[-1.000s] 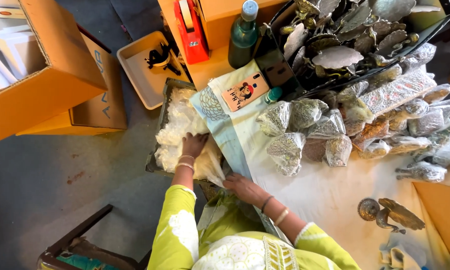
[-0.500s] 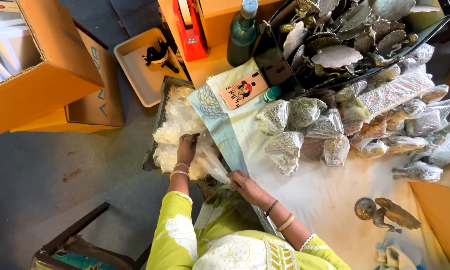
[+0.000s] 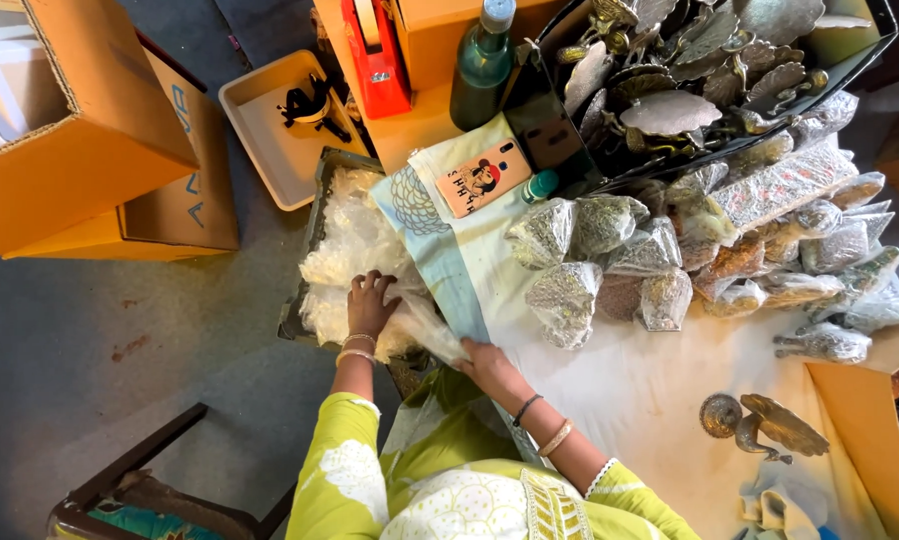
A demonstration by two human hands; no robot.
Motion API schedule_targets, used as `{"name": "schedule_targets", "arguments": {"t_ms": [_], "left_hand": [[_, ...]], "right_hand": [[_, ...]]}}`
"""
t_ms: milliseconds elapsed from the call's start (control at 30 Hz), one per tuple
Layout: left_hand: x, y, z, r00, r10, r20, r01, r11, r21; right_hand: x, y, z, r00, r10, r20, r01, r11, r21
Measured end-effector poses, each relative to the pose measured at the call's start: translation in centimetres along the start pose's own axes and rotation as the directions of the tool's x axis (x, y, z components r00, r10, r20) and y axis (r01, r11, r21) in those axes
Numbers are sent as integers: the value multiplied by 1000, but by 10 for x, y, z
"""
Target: Wrapping decorative metal items in bubble wrap and organizing them into boxes.
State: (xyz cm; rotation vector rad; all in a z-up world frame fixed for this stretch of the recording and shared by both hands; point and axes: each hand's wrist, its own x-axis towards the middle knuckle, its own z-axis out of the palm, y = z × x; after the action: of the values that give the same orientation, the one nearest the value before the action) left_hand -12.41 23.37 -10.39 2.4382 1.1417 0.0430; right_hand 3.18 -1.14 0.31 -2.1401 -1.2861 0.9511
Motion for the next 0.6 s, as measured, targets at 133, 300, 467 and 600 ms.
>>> {"name": "schedule_targets", "arguments": {"t_ms": [133, 300, 467, 600], "left_hand": [[8, -3, 8, 988, -152, -30, 152, 988, 5], [10, -18, 22, 982, -169, -83, 174, 984, 45], [11, -20, 22, 985, -120, -125, 131, 988, 77], [3, -8, -5, 1000, 26, -9, -22, 952, 306]], "right_hand": [[-18, -9, -15, 991, -83, 108, 79, 996, 40], [-55, -28, -63, 976, -47, 211, 33, 997, 71], [-114, 43, -100, 938, 277, 209, -347, 770, 535], [-152, 115, -108, 922, 376, -90, -257, 769, 585]]}}
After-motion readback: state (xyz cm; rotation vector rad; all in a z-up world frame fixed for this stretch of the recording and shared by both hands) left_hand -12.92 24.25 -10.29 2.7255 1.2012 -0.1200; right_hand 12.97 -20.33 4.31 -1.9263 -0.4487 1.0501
